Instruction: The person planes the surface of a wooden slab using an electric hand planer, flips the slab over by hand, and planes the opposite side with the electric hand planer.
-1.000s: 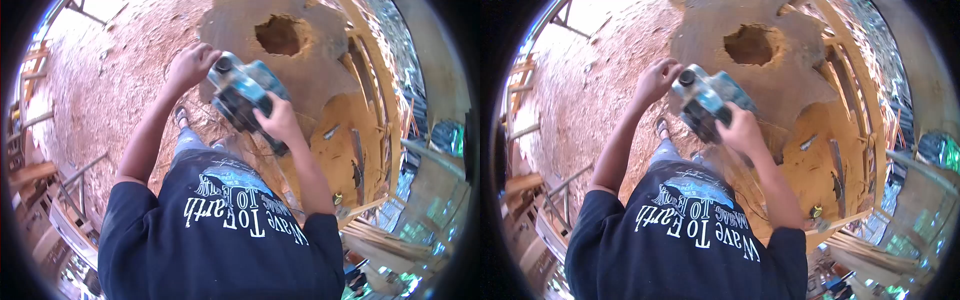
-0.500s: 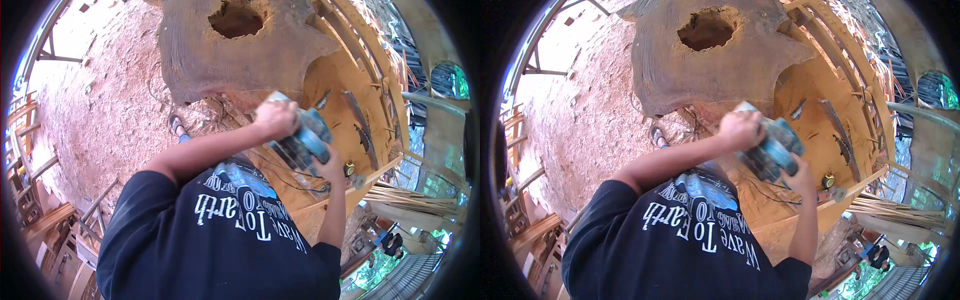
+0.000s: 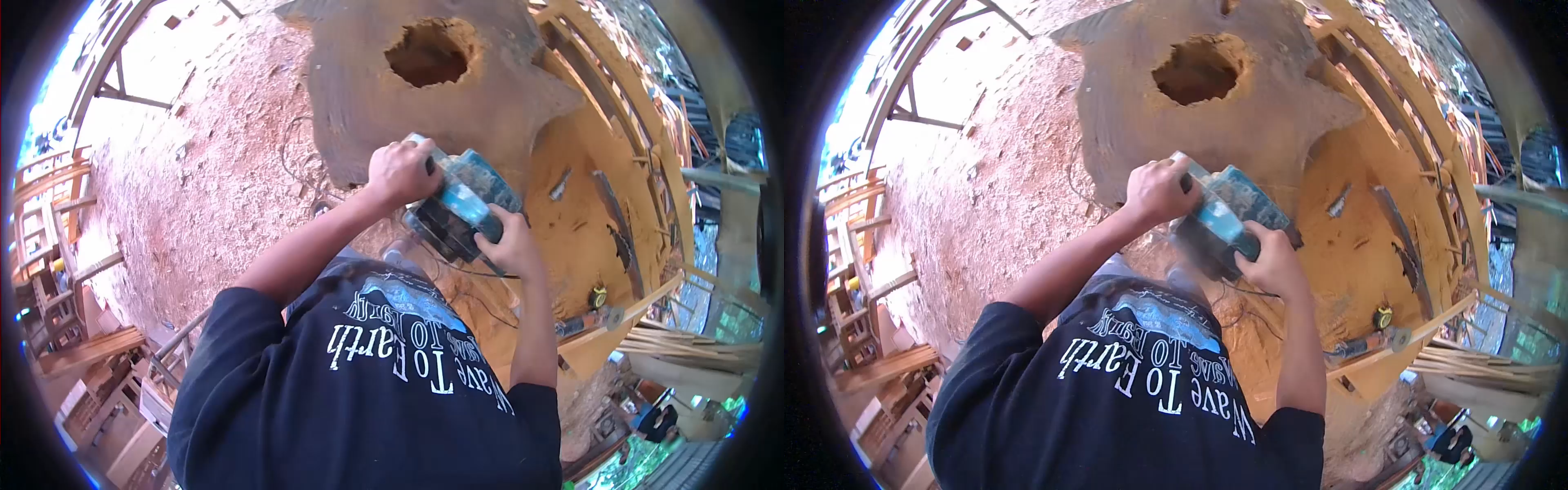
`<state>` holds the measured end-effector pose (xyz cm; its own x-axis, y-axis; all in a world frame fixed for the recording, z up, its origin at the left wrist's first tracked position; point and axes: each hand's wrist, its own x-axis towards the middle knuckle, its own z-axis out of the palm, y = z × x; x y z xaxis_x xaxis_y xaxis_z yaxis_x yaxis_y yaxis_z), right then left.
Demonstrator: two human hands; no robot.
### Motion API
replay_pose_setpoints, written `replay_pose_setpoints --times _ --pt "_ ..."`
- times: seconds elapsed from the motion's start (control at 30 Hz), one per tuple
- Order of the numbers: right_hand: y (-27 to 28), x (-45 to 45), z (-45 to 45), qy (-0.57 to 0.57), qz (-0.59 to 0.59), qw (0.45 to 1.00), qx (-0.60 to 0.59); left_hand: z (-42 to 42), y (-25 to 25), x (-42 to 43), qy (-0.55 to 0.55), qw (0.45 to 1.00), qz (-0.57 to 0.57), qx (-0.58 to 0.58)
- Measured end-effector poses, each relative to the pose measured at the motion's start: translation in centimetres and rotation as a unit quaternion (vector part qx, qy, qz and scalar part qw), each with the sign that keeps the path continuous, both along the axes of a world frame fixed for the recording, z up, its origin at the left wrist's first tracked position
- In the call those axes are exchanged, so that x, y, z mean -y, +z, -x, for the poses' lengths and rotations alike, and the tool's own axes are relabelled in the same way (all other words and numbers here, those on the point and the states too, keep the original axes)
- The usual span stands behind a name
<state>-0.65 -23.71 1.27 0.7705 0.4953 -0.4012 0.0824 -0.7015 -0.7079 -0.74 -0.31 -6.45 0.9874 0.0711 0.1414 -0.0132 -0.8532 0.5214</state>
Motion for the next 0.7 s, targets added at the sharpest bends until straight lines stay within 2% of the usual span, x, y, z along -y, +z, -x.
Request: replay_pose_setpoints --times 0.1,0.23,0.27,0.3,0.37,0.5,0.53,0.63,0.7 --pt "-1.8 -2.1 0.0 0.043 -0.04 0.998 0.033 1.3 -0.4 -3.2 0.042 0.999 -0.004 0.001" --pt "-1.5 -6.1 0.7 0.019 -0.049 0.996 -0.075 1.8 -0.3 -6.5 0.053 0.999 0.006 0.01" --pt "-0.8 -7.7 1.2 0.023 -0.024 0.999 -0.03 1.8 -0.3 -7.8 0.05 0.999 0.006 0.012" --pt "-1.5 -9.0 1.4 0.02 -0.081 0.995 -0.056 1.8 -0.3 -9.1 0.047 0.999 0.005 0.012" --pt "-2.0 -11.9 2.2 0.003 -0.058 0.998 -0.04 1.4 -0.9 -12.2 0.024 1.0 -0.019 0.004" --pt "-3.0 -17.9 3.0 -0.041 -0.083 0.996 -0.009 -0.5 -0.9 -17.7 -0.012 0.998 -0.044 0.048" --pt "-3.7 -19.5 3.2 -0.058 -0.08 0.995 0.023 -1.3 -1.1 -19.2 -0.019 0.998 -0.023 0.053" --pt "-4.6 -24.7 2.7 -0.112 -0.117 0.984 0.07 -5.3 -1.1 -23.8 -0.06 0.996 -0.045 0.046" --pt "-5.8 -27.2 2.1 -0.127 -0.219 0.964 0.081 -8.6 -1.6 -26.2 -0.056 0.996 -0.034 0.066"
